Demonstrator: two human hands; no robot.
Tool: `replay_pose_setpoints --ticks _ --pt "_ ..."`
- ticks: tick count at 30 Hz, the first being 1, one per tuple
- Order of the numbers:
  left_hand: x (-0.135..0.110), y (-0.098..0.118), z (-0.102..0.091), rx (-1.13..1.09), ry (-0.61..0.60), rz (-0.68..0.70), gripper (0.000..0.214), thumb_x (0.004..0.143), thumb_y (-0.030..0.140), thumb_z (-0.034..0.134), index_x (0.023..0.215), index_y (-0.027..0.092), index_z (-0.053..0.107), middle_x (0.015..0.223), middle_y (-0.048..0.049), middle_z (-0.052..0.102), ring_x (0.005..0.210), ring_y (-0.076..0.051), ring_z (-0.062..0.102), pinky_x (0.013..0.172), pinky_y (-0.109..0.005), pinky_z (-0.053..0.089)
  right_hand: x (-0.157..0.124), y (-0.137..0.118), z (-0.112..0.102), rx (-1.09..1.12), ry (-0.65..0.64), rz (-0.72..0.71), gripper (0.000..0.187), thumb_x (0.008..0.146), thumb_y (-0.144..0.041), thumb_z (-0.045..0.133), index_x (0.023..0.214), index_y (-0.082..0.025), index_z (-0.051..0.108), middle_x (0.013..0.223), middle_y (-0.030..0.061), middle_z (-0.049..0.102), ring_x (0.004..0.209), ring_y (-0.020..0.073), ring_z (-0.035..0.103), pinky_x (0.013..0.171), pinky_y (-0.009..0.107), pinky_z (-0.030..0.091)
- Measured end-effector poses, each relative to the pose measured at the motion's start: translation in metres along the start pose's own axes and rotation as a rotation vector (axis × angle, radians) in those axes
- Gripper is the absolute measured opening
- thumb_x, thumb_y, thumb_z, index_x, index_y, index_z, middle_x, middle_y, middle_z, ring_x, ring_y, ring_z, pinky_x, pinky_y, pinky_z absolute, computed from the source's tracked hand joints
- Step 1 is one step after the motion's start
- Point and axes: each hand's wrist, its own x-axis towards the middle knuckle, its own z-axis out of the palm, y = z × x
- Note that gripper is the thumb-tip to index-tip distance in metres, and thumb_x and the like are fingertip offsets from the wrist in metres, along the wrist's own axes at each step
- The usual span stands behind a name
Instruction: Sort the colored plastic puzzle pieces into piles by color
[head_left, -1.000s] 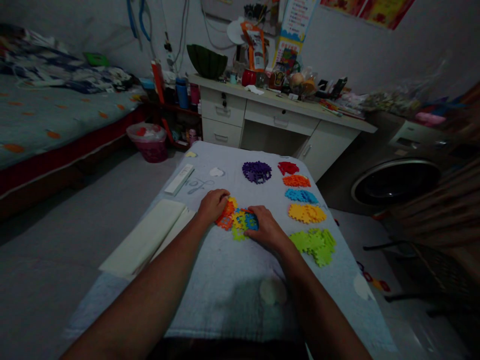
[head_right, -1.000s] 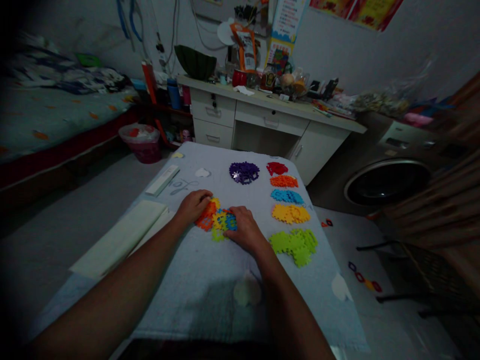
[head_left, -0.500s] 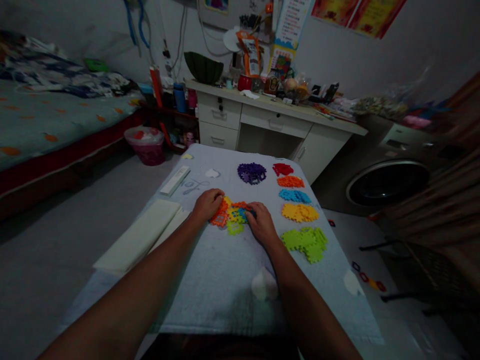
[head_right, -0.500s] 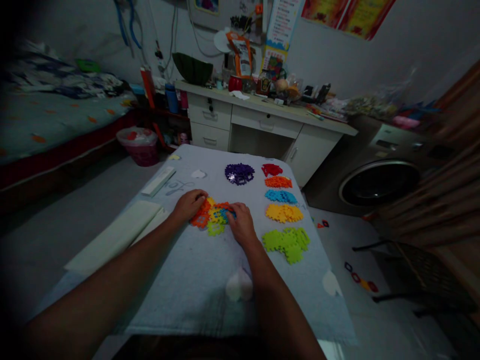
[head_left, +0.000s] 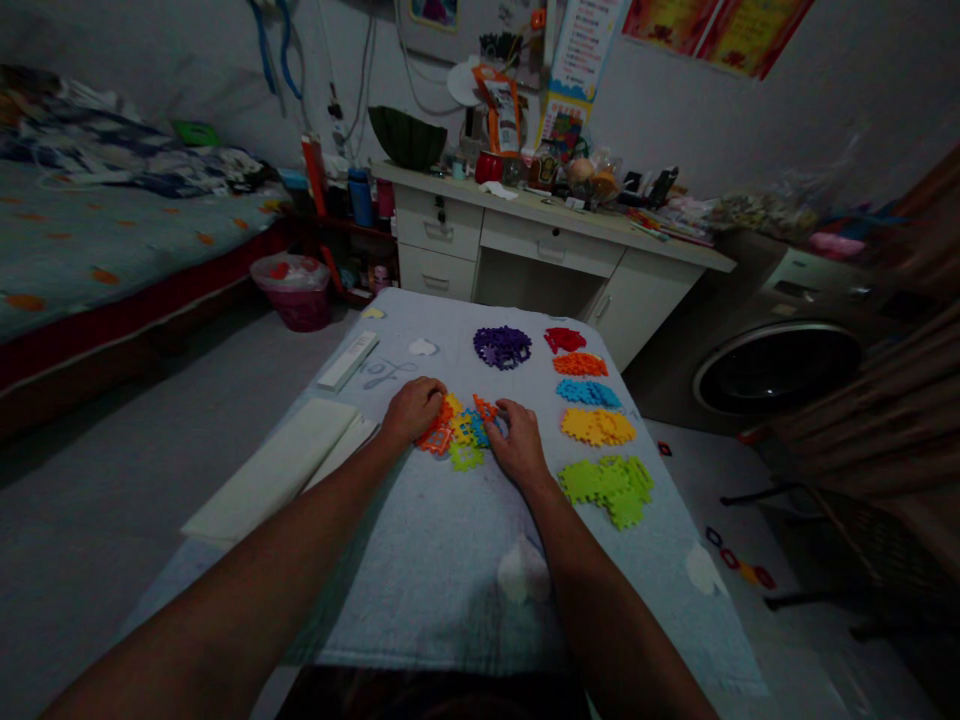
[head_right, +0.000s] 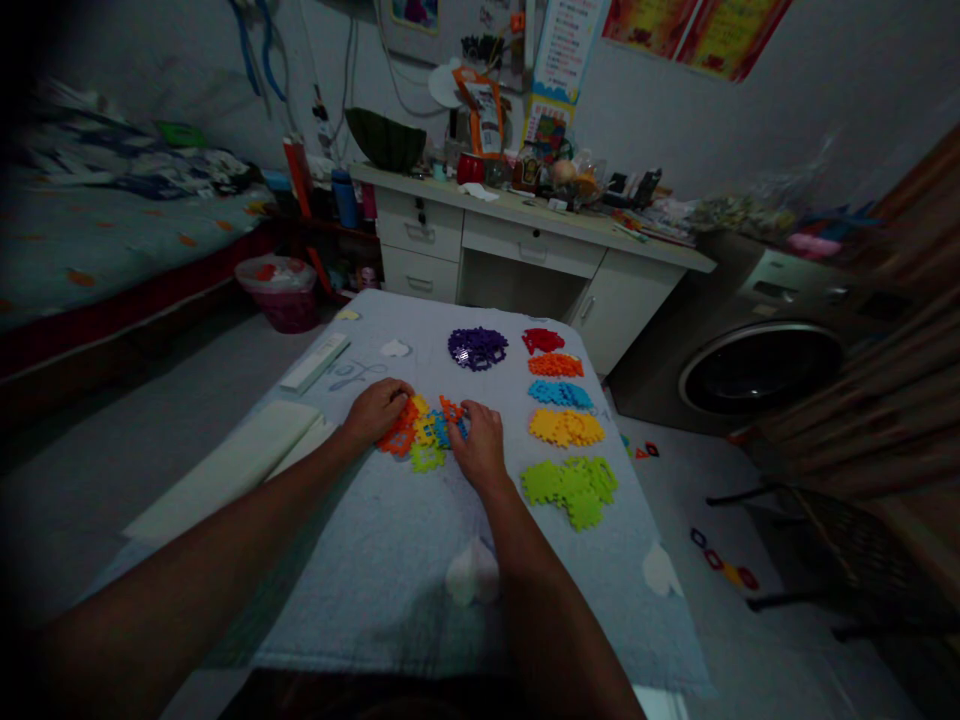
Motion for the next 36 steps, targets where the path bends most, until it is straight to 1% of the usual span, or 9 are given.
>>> replay_pose_setpoints --ticks 3,12,18,22,25,27,29,33,36 --pt "0.000 0.001 -0.001 -0.017 0.003 -0.009 0.031 0.081 0.027 0.040 0.090 0.019 0.069 0.093 -0.0075 0.069 0.090 -0.022 0.062 0.086 -0.034 0.048 0.002 0.000 0.003 -0.015 -0.042 0.021 0.034 0.084 -0.026 0.060 0.117 -0.016 0.062 0.112 0.0100 0.068 0.103 0.0244 0.057 0.096 0.039 0.041" --pt "0.000 0.002 -0.002 -0.033 -0.006 -0.009 0.030 0.081 0.026 0.039 0.088 0.020 0.067 0.091 -0.0070 0.068 0.088 -0.022 0.062 0.084 -0.033 0.048 0.000 -0.002 0.002 -0.018 -0.052 0.034 0.036 0.080 -0.030 0.064 0.114 -0.018 0.063 0.111 0.0090 0.068 0.106 0.0238 0.057 0.097 0.039 0.041" --pt "-0.001 0.003 -0.003 -0.045 0.001 -0.017 0.030 0.080 0.025 0.039 0.089 0.019 0.067 0.092 -0.0078 0.068 0.089 -0.023 0.061 0.084 -0.035 0.047 0.000 -0.005 0.000 -0.010 0.031 0.028 0.037 0.076 -0.020 0.060 0.113 -0.016 0.063 0.110 0.0099 0.067 0.102 0.0236 0.058 0.094 0.039 0.045" --pt "-0.001 0.004 -0.004 -0.044 -0.012 -0.019 0.031 0.080 0.025 0.038 0.090 0.019 0.067 0.092 -0.0084 0.068 0.090 -0.024 0.062 0.085 -0.036 0.047 0.004 -0.010 -0.015 0.013 0.110 0.006 0.039 0.076 -0.016 0.054 0.114 -0.015 0.062 0.112 0.0108 0.066 0.093 0.0219 0.059 0.088 0.037 0.048" --pt "-0.001 0.003 -0.003 -0.040 -0.014 -0.021 0.032 0.081 0.025 0.038 0.091 0.019 0.067 0.093 -0.0086 0.068 0.091 -0.024 0.062 0.085 -0.037 0.047 0.018 -0.008 -0.040 -0.009 0.128 -0.022 0.041 0.074 -0.015 0.053 0.114 -0.016 0.063 0.112 0.0106 0.066 0.086 0.0205 0.060 0.085 0.035 0.049" --pt "-0.001 0.002 -0.001 -0.038 -0.009 -0.016 0.031 0.082 0.026 0.038 0.091 0.020 0.067 0.094 -0.0080 0.069 0.092 -0.024 0.062 0.086 -0.036 0.047 0.035 0.001 -0.062 -0.051 0.142 -0.029 0.041 0.073 -0.016 0.054 0.113 -0.017 0.064 0.111 0.0104 0.066 0.082 0.0198 0.060 0.084 0.035 0.049" --pt "-0.001 0.000 -0.001 -0.037 -0.006 -0.011 0.030 0.082 0.026 0.039 0.090 0.021 0.067 0.093 -0.0072 0.069 0.092 -0.023 0.062 0.087 -0.035 0.047 0.057 0.019 -0.085 -0.098 0.185 0.004 0.042 0.074 -0.019 0.055 0.114 -0.016 0.064 0.111 0.0103 0.067 0.080 0.0196 0.061 0.085 0.036 0.049" --pt "0.000 0.001 -0.001 -0.038 -0.008 -0.026 0.028 0.081 0.025 0.040 0.089 0.021 0.067 0.093 -0.0070 0.069 0.092 -0.023 0.062 0.086 -0.035 0.047 0.100 0.073 -0.122 -0.213 0.262 0.231 0.039 0.072 -0.018 0.059 0.110 -0.013 0.068 0.108 0.0123 0.070 0.083 0.0200 0.064 0.089 0.035 0.049" --pt "0.000 0.001 -0.002 -0.041 -0.007 -0.029 0.028 0.080 0.025 0.041 0.089 0.021 0.067 0.094 -0.0068 0.069 0.092 -0.023 0.062 0.086 -0.035 0.047 0.121 0.112 -0.133 -0.296 0.250 0.380 0.036 0.072 -0.017 0.060 0.106 -0.009 0.070 0.109 0.0147 0.071 0.095 0.0224 0.065 0.093 0.034 0.047"
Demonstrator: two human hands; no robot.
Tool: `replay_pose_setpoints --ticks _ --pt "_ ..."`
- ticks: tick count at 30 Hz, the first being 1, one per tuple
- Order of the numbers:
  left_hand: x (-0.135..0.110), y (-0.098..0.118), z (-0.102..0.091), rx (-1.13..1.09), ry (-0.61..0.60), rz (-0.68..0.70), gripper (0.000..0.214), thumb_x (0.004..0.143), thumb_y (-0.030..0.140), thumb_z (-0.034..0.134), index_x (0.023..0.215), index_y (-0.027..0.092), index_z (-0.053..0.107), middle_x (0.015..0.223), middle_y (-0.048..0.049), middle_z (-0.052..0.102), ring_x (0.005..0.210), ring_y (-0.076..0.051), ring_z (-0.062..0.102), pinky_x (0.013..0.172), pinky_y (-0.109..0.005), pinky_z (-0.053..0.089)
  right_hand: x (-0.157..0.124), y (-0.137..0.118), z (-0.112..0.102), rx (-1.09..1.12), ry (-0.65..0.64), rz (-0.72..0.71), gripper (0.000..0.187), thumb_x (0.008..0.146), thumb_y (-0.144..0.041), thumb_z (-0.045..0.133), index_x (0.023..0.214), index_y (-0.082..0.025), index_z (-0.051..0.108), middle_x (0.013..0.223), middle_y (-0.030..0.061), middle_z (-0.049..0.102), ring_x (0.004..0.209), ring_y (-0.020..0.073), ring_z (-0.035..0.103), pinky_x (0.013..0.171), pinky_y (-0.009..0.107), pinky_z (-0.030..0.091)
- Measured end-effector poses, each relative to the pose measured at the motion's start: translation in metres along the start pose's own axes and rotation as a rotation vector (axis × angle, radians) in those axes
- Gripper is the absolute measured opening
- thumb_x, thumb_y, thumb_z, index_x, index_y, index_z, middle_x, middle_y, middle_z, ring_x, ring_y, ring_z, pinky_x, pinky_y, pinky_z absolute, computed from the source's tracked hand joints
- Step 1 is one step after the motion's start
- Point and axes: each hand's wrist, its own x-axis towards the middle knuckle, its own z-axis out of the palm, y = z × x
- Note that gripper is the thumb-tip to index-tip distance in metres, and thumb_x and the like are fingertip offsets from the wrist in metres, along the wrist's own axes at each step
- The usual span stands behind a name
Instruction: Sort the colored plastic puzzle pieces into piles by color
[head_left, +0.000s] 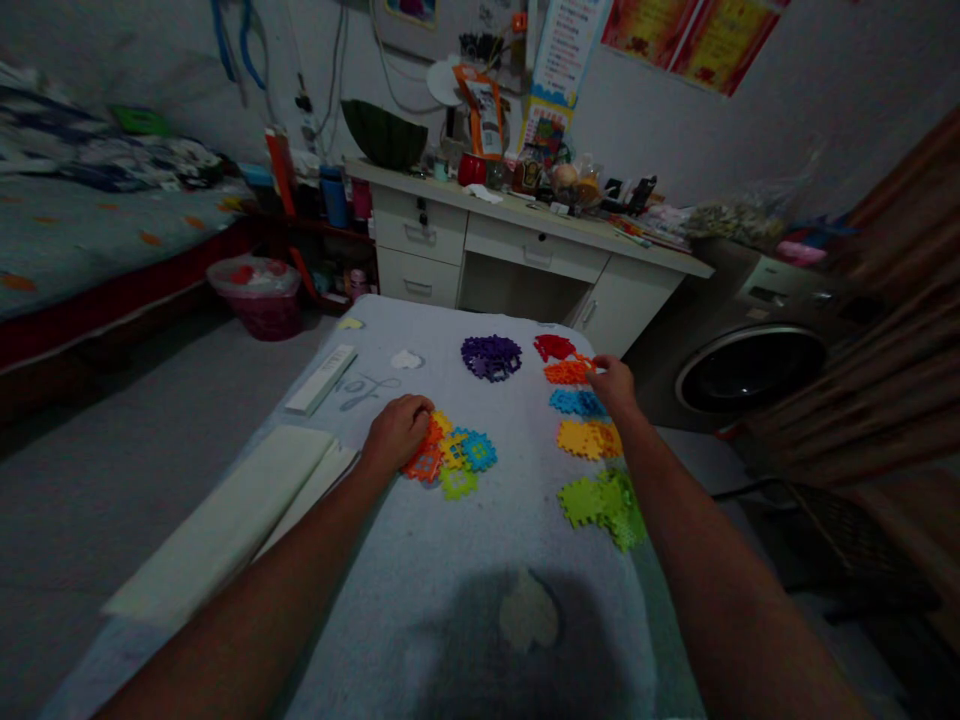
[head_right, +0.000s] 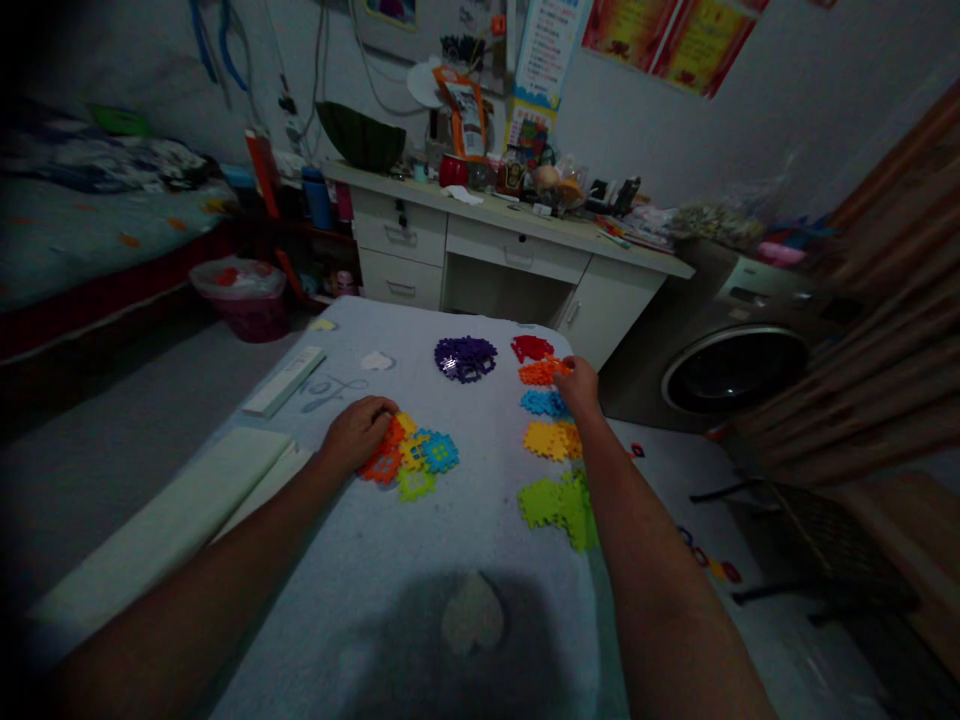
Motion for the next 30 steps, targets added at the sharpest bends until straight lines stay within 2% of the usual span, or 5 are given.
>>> replay_pose_setpoints --ticks 4,14,21,27,30 --pt "-0.001 -0.001 0.001 0.001 -0.005 0.003 0.028 0.080 0.025 0.039 0.090 0.021 0.066 0.093 -0.0066 0.069 0.092 -0.023 0.062 0.086 -0.035 0.047 0.021 0.019 0.016 -0.079 -0.061 0.078 0.033 0.072 -0.015 0.061 0.102 -0.007 0.071 0.104 0.0155 0.072 0.096 0.0224 0.066 0.091 0.032 0.047" --pt "0.000 0.001 -0.002 -0.007 -0.021 -0.011 0.027 0.079 0.024 0.040 0.088 0.021 0.065 0.094 -0.0073 0.069 0.093 -0.024 0.062 0.088 -0.037 0.047 0.032 0.019 0.041 -0.108 -0.051 0.104 0.022 0.069 -0.014 0.063 0.089 -0.009 0.073 0.080 0.0128 0.072 0.086 0.0246 0.067 0.080 0.032 0.050" --pt "-0.001 0.000 0.000 -0.014 -0.004 -0.003 0.027 0.079 0.024 0.040 0.088 0.021 0.065 0.096 -0.0075 0.069 0.094 -0.024 0.062 0.088 -0.037 0.047 0.025 0.020 0.036 -0.026 0.031 0.073 0.029 0.069 -0.016 0.057 0.094 -0.011 0.072 0.096 0.0146 0.072 0.093 0.0247 0.064 0.091 0.037 0.048" --pt "0.000 0.000 0.000 -0.027 -0.003 -0.006 0.028 0.080 0.024 0.040 0.089 0.020 0.066 0.094 -0.0075 0.069 0.093 -0.024 0.062 0.087 -0.037 0.047 0.007 -0.004 0.016 0.034 0.074 -0.036 0.033 0.073 -0.016 0.052 0.100 -0.011 0.071 0.107 0.0154 0.070 0.093 0.0229 0.063 0.095 0.037 0.045" --pt "-0.001 0.000 0.000 -0.046 0.016 -0.012 0.029 0.080 0.024 0.040 0.091 0.021 0.066 0.095 -0.0068 0.069 0.093 -0.023 0.062 0.087 -0.035 0.047 -0.015 -0.034 0.015 0.105 -0.044 -0.167 0.029 0.076 -0.016 0.053 0.098 -0.013 0.071 0.103 0.0120 0.071 0.089 0.0203 0.064 0.089 0.034 0.048"
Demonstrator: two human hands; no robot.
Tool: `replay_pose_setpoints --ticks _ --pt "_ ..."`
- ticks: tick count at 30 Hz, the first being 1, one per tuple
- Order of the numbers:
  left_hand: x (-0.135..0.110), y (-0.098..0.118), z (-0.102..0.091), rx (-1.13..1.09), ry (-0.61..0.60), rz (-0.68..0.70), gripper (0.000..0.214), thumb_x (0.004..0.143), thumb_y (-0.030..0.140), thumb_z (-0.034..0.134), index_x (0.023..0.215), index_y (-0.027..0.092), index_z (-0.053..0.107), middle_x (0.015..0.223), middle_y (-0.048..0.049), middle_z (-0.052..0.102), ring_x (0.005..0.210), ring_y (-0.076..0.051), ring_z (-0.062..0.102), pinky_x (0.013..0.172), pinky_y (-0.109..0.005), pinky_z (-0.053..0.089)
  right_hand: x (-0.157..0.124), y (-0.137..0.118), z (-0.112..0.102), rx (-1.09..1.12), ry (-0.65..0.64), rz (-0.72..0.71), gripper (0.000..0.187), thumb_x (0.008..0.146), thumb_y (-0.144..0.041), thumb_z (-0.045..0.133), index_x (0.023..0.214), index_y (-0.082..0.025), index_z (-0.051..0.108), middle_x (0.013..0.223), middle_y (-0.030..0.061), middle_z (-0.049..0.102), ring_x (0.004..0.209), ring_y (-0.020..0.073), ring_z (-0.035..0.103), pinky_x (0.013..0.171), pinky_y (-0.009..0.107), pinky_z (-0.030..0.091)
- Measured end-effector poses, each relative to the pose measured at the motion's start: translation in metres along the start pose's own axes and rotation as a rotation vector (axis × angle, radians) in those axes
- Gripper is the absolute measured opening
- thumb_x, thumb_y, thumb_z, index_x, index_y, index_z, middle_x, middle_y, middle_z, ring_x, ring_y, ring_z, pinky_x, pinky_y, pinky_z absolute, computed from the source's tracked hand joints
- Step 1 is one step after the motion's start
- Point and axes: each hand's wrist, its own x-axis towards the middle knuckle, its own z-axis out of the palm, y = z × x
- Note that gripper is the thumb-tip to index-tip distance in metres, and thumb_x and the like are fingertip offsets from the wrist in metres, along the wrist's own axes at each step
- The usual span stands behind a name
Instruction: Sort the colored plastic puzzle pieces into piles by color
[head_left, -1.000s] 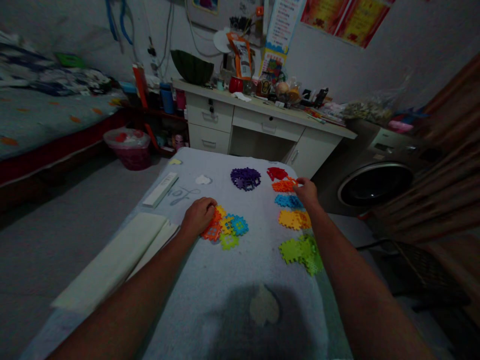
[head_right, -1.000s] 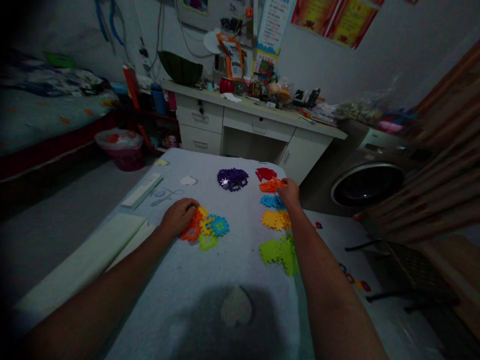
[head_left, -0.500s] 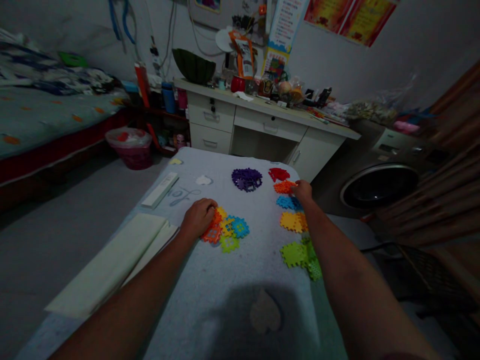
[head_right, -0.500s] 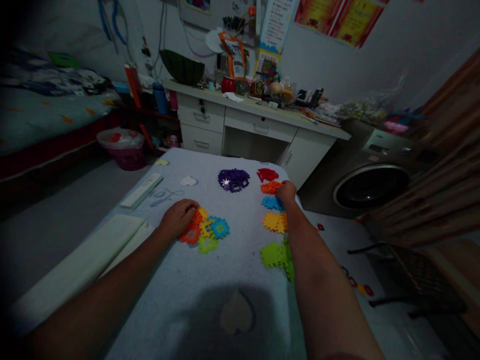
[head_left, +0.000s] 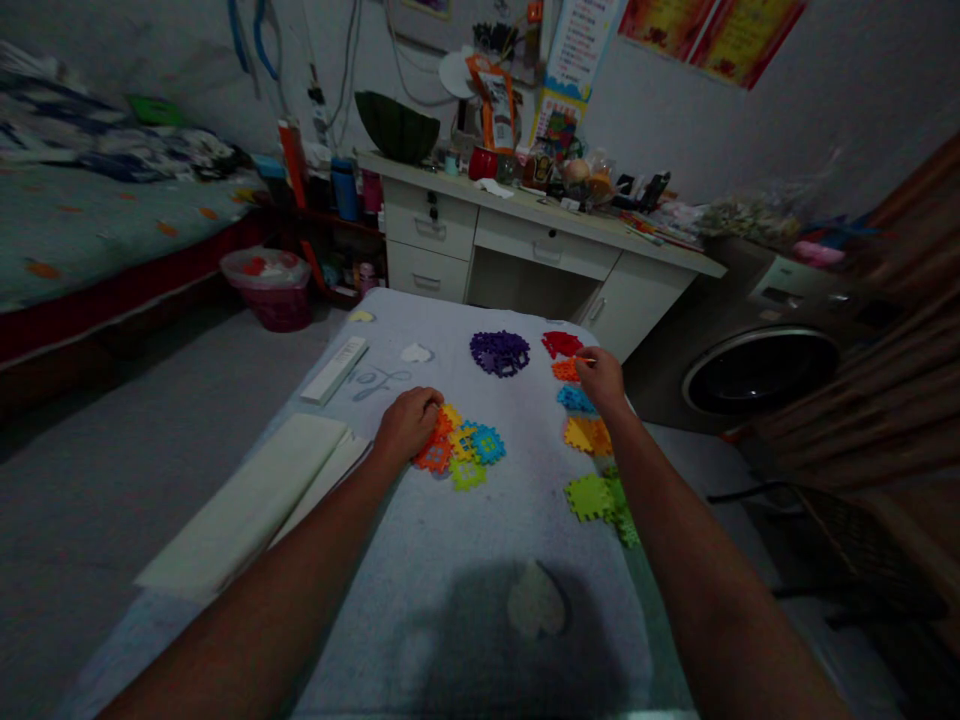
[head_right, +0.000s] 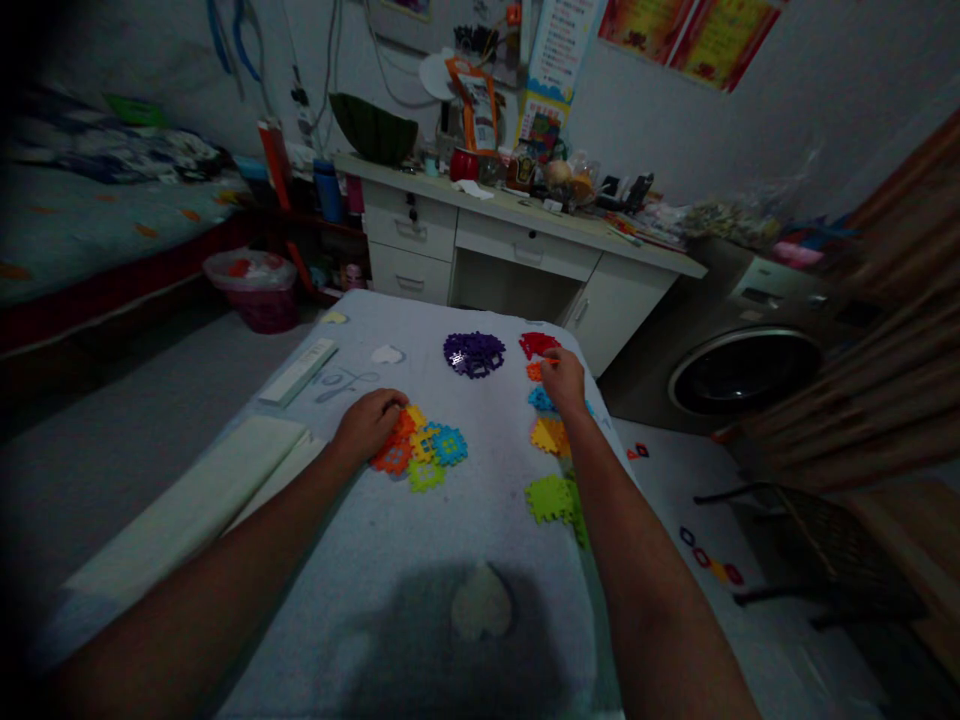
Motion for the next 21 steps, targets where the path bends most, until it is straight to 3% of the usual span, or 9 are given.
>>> replay_pose_setpoints --ticks 4,7,10,13,16,21 --pt "-0.001 0.002 -0.001 -0.041 0.007 -0.044 0.030 0.082 0.025 0.040 0.096 0.021 0.066 0.096 -0.0056 0.070 0.093 -0.021 0.063 0.084 -0.033 0.049 -0.038 -0.055 0.017 0.107 -0.423 -0.261 0.019 0.079 -0.019 0.061 0.095 -0.016 0.071 0.092 0.0053 0.072 0.082 0.0167 0.064 0.080 0.030 0.049" --pt "-0.003 0.004 -0.003 -0.086 0.023 -0.071 0.031 0.085 0.026 0.039 0.100 0.021 0.066 0.098 -0.0052 0.071 0.094 -0.021 0.064 0.084 -0.032 0.049 -0.069 -0.091 0.033 0.123 -0.633 -0.456 0.023 0.076 -0.020 0.070 0.098 -0.019 0.072 0.099 0.0039 0.072 0.087 0.0169 0.064 0.081 0.029 0.048" --pt "-0.004 0.005 -0.004 -0.132 0.046 -0.095 0.032 0.087 0.027 0.038 0.104 0.021 0.065 0.099 -0.0054 0.071 0.094 -0.021 0.064 0.087 -0.033 0.049 -0.090 -0.117 0.050 0.063 -0.684 -0.553 0.023 0.078 -0.018 0.069 0.101 -0.019 0.072 0.099 0.0053 0.070 0.090 0.0181 0.063 0.085 0.031 0.047" --pt "-0.004 0.004 -0.004 -0.192 0.089 -0.101 0.034 0.089 0.029 0.036 0.106 0.020 0.063 0.101 -0.0062 0.071 0.097 -0.021 0.064 0.090 -0.034 0.048 -0.100 -0.133 0.068 -0.044 -0.655 -0.577 0.029 0.081 -0.020 0.067 0.109 -0.017 0.069 0.104 0.0089 0.068 0.098 0.0210 0.060 0.091 0.034 0.044" --pt "-0.004 0.002 -0.004 -0.241 0.140 -0.106 0.035 0.090 0.031 0.035 0.108 0.019 0.062 0.106 -0.0076 0.069 0.101 -0.021 0.064 0.092 -0.035 0.048 -0.102 -0.140 0.083 -0.125 -0.622 -0.565 0.042 0.079 -0.027 0.071 0.119 -0.018 0.065 0.112 0.0117 0.062 0.103 0.0242 0.057 0.092 0.037 0.042" --pt "-0.005 0.002 -0.005 -0.299 0.160 -0.149 0.035 0.089 0.031 0.036 0.110 0.019 0.062 0.108 -0.0074 0.069 0.100 -0.020 0.064 0.089 -0.034 0.050 -0.101 -0.142 0.092 -0.124 -0.643 -0.553 0.041 0.073 -0.030 0.076 0.112 -0.021 0.065 0.112 0.0108 0.058 0.102 0.0258 0.053 0.089 0.038 0.041"
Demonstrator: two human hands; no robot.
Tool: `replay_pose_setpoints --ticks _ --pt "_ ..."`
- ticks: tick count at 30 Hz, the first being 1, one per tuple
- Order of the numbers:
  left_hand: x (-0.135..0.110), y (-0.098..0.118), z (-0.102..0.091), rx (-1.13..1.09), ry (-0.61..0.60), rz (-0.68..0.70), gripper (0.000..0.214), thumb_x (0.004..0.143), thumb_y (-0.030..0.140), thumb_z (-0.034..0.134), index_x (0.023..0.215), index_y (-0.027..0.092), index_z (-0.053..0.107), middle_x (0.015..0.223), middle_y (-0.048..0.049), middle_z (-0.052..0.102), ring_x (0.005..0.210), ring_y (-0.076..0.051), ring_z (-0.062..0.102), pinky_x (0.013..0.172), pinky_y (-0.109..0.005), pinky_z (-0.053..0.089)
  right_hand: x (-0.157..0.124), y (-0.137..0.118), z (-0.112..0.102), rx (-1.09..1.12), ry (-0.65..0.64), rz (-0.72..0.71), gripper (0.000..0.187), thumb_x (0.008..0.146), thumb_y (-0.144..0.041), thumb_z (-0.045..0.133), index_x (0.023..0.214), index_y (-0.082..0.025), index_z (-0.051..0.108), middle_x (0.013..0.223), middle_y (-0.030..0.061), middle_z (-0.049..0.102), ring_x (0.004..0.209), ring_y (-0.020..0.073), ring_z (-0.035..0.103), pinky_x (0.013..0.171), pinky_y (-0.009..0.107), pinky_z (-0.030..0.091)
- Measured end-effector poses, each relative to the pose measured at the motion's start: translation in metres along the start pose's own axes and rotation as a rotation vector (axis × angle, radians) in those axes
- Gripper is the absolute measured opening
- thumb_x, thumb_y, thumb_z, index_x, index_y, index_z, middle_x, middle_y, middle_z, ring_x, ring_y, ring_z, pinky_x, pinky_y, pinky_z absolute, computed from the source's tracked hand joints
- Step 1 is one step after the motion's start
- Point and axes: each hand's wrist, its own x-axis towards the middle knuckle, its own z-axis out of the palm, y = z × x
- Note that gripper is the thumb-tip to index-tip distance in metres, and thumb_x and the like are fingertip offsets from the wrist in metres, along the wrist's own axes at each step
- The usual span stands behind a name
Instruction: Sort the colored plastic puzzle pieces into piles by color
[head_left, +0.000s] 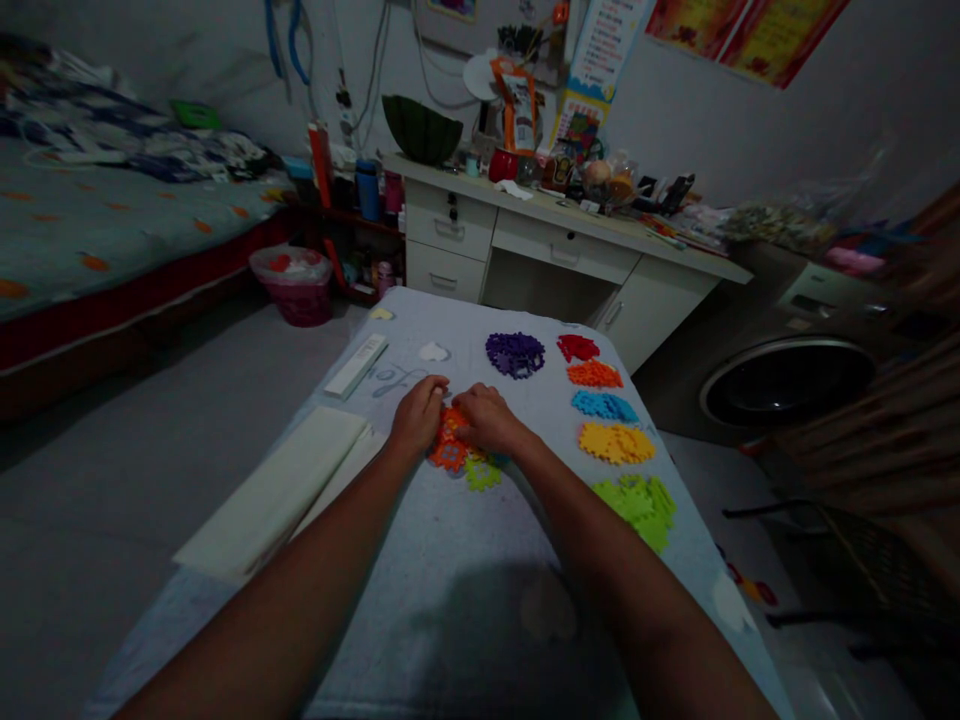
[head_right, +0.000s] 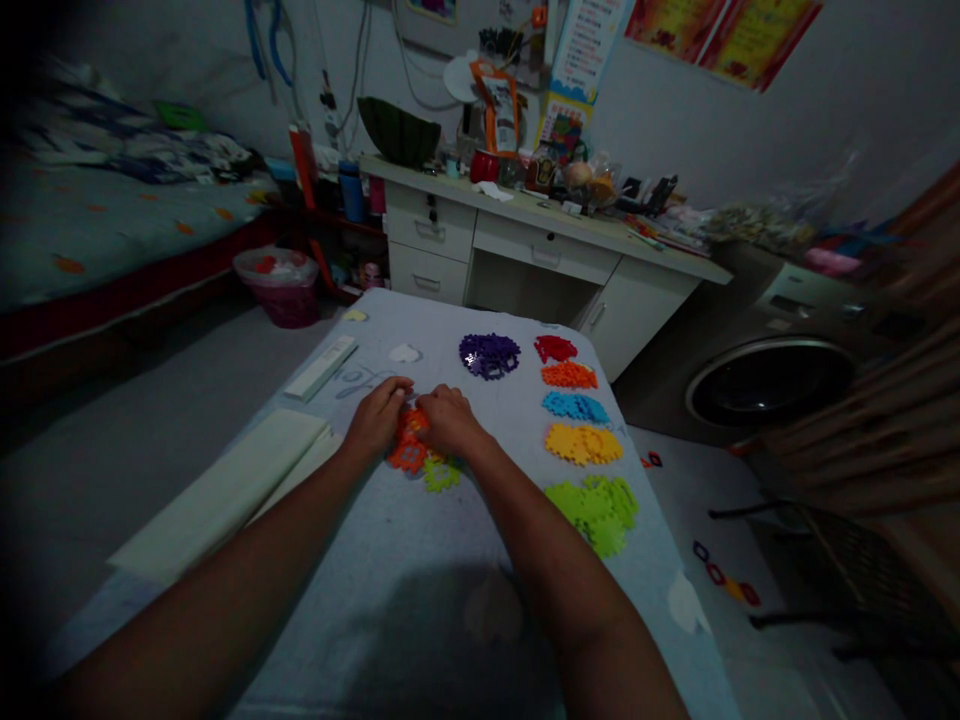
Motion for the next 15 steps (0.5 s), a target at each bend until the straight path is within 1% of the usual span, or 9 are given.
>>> replay_pose_setpoints --ticks 2,4,7,10,11,13,15 --pt "0.000 0.001 -0.001 -0.028 0.001 -0.023 0.035 0.089 0.031 0.037 0.111 0.020 0.061 0.107 -0.0069 0.070 0.097 -0.020 0.065 0.087 -0.033 0.050 0.000 0.001 -0.002 0.051 0.033 0.004 0.041 0.069 -0.025 0.078 0.107 -0.021 0.064 0.108 0.0081 0.058 0.100 0.0235 0.052 0.087 0.035 0.041" --pt "0.000 0.001 -0.001 -0.055 0.006 -0.044 0.035 0.089 0.032 0.037 0.111 0.020 0.061 0.106 -0.0069 0.070 0.095 -0.020 0.065 0.085 -0.033 0.050 -0.001 0.002 -0.004 0.141 0.061 0.009 0.033 0.068 -0.017 0.075 0.098 -0.020 0.062 0.098 0.0037 0.058 0.092 0.0189 0.052 0.083 0.031 0.041" --pt "0.000 0.001 -0.002 -0.067 0.022 -0.056 0.035 0.089 0.034 0.037 0.112 0.019 0.061 0.104 -0.0073 0.071 0.094 -0.021 0.065 0.084 -0.034 0.050 -0.002 0.006 -0.007 0.388 0.048 0.045 0.019 0.069 -0.008 0.064 0.083 -0.019 0.057 0.078 -0.0035 0.055 0.074 0.0122 0.050 0.070 0.024 0.039" --pt "0.001 0.001 -0.002 -0.060 0.035 -0.053 0.036 0.089 0.034 0.037 0.111 0.020 0.061 0.102 -0.0072 0.071 0.093 -0.021 0.065 0.084 -0.034 0.049 -0.004 0.016 -0.012 0.646 0.024 0.082 0.015 0.069 -0.011 0.063 0.077 -0.019 0.053 0.067 -0.0069 0.051 0.062 0.0101 0.047 0.060 0.022 0.036" --pt "0.001 0.001 -0.001 -0.058 0.032 -0.052 0.036 0.089 0.035 0.037 0.112 0.020 0.061 0.101 -0.0071 0.071 0.092 -0.021 0.065 0.082 -0.034 0.049 -0.005 0.022 -0.015 0.695 0.044 0.087 0.016 0.068 -0.013 0.064 0.077 -0.019 0.053 0.067 -0.0070 0.051 0.062 0.0100 0.046 0.059 0.022 0.035" --pt "0.000 0.001 -0.001 -0.048 0.015 -0.052 0.036 0.089 0.035 0.038 0.112 0.020 0.061 0.101 -0.0068 0.071 0.090 -0.021 0.065 0.080 -0.033 0.050 -0.008 0.034 -0.021 0.727 0.124 0.100 0.017 0.067 -0.015 0.066 0.078 -0.019 0.054 0.069 -0.0065 0.052 0.062 0.0101 0.046 0.060 0.022 0.035" --pt "0.000 0.002 -0.001 -0.025 -0.011 -0.049 0.035 0.089 0.034 0.040 0.112 0.020 0.061 0.101 -0.0068 0.072 0.092 -0.021 0.066 0.081 -0.033 0.049 -0.011 0.047 -0.028 0.667 0.225 0.134 0.015 0.069 -0.015 0.064 0.080 -0.019 0.054 0.070 -0.0059 0.052 0.063 0.0105 0.046 0.061 0.023 0.034"
